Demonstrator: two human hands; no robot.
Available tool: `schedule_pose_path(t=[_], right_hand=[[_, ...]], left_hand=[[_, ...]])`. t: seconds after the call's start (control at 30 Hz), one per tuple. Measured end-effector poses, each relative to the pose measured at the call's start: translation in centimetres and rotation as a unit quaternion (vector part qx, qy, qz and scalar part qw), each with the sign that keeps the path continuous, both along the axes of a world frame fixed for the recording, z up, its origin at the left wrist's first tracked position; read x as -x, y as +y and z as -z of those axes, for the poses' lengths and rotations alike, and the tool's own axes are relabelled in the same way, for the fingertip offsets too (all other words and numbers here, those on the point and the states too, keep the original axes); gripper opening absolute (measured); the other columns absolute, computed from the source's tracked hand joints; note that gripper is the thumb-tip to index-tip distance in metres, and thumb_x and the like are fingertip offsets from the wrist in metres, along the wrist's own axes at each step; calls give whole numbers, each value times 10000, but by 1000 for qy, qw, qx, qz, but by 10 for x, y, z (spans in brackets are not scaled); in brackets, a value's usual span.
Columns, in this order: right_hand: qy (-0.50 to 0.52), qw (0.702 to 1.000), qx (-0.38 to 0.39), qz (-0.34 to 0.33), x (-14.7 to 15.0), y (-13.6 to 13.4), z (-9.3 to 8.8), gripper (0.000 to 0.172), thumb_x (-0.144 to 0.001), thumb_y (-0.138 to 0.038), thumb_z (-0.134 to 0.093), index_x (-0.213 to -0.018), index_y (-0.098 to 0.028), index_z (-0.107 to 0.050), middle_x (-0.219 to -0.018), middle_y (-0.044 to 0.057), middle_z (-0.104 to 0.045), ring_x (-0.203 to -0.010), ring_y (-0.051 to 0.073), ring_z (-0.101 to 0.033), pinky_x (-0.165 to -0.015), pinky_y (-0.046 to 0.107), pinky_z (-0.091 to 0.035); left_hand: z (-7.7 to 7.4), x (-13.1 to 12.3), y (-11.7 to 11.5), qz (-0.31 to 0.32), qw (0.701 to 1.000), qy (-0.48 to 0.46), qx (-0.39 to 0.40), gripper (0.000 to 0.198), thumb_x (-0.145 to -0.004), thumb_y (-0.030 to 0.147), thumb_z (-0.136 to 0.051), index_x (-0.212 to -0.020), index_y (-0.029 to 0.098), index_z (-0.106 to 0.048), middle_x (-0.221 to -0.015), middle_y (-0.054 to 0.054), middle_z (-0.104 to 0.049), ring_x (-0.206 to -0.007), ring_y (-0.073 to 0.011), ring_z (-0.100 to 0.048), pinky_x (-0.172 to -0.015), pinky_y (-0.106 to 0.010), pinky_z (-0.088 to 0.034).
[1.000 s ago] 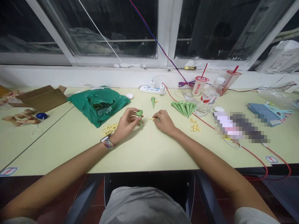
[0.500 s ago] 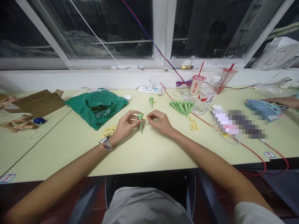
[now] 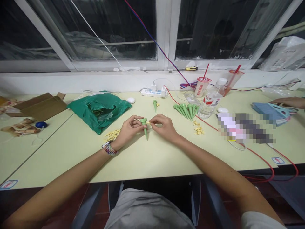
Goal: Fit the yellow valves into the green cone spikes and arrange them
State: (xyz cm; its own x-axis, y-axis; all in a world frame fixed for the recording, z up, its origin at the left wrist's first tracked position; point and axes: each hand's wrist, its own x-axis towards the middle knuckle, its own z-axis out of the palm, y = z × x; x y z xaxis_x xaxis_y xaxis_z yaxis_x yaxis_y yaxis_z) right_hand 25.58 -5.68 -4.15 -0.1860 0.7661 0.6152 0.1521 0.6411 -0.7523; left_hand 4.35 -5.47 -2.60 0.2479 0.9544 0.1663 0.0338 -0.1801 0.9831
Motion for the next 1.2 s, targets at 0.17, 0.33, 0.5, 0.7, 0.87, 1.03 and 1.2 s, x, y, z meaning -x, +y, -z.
schedule_pose_path(t=[0.17, 0.33, 0.5, 0.7, 0.87, 1.03, 1.2], right_hand=[[12, 999, 37, -8, 1, -1, -2, 145, -904, -380, -764, -933, -251, -825, -902, 60, -738, -848, 205, -715, -784, 370, -638], [29, 998, 57, -6, 3, -3, -3, 133, -871, -371, -795, -886, -246, -838, -858, 60, -749, -801, 198, -710, -724, 349, -605], [57, 992, 108, -29, 5, 0, -7, 205, -824, -425, -833, -869, -226, -820, -886, 61, -757, -836, 204, -726, -776, 352, -616], [146, 958, 230, -88, 7, 4, -6, 353, -744, -486, -894, -908, -204, -760, -843, 39, -772, -801, 210, -761, -857, 406, -653], [157, 949, 256, -96, 7, 4, -4, 370, -711, -483, -918, -864, -188, -755, -807, 50, -780, -763, 222, -775, -818, 407, -666], [163, 943, 271, -105, 6, 5, -4, 399, -670, -483, -942, -851, -175, -764, -800, 55, -781, -721, 218, -769, -768, 394, -667], [139, 956, 239, -97, 6, 5, -3, 339, -688, -447, -931, -829, -178, -781, -789, 52, -781, -736, 212, -769, -771, 376, -660]], left_hand=[[0, 1, -2, 5, 1000, -8, -3, 539, -680, 405, -953, -1034, 175, -619, -753, 16, -697, -709, -176, -742, -723, -312, -629], [-2, 3, -4, 6, 1000, -14, 3, 502, -684, 370, -958, -1006, 166, -631, -746, 7, -710, -665, -172, -733, -675, -294, -611], [-3, 5, 2, 5, 1000, -1, -15, 517, -726, 396, -932, -1121, 155, -702, -798, -27, -744, -696, -180, -733, -684, -301, -610], [0, 7, 10, 15, 998, -50, 25, 542, -761, 420, -908, -1217, 174, -748, -990, -103, -808, -872, -234, -777, -798, -357, -645], [1, 7, 10, 20, 996, -65, 54, 531, -714, 370, -948, -1175, 167, -777, -920, -93, -817, -822, -222, -775, -836, -375, -641], [-6, 3, 4, -6, 998, -55, 29, 521, -662, 339, -979, -1111, 155, -790, -840, -68, -802, -799, -217, -769, -849, -382, -643], [-6, 2, 3, 0, 997, -51, 50, 534, -644, 365, -988, -1088, 148, -787, -823, -77, -802, -777, -229, -765, -825, -406, -650]])
